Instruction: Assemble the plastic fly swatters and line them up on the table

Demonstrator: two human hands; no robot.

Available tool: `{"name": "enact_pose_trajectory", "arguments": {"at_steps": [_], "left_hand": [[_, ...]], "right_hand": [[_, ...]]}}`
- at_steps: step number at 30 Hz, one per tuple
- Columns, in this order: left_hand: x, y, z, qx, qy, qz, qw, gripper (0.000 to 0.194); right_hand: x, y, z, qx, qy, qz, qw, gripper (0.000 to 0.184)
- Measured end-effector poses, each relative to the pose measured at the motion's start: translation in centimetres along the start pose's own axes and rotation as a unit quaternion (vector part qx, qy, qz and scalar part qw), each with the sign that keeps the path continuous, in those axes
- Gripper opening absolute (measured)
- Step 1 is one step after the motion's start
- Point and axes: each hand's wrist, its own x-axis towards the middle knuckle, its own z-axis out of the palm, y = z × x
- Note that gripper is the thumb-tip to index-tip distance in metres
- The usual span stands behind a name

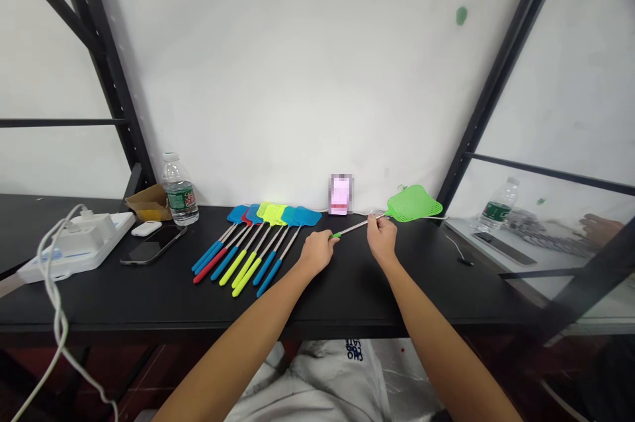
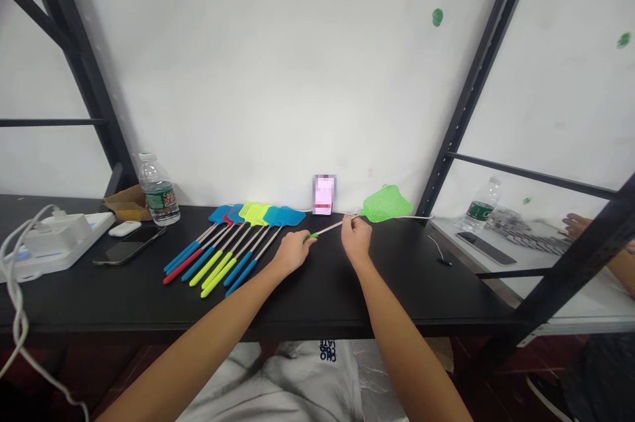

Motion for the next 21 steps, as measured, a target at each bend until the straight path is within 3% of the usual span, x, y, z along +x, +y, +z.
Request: {"name": "enact_pose_trajectory", "arguments": {"at_steps": [6, 13, 21], "left_hand": [[0.2, -0.1, 0.1, 0.009, 0.002, -0.009, 1.0, 0.036], [0.0, -0.1, 0.1, 0.013, -0.007, 0.026, 1.0, 0.037], [-0.4, 0.6, 0.0, 0.01, -0.01, 0.048, 0.999, 0.036]], "right_hand": [[-0.3, -0.7, -0.1, -0.004, 0.011, -0.016, 1.0, 0.041], [0.2, 0.2, 0.0, -0.008, 0.008, 0.065, 0.998, 0.041], [0.6, 0.9, 0.1, -0.02, -0.022, 0.096, 0.995, 0.042]]}}
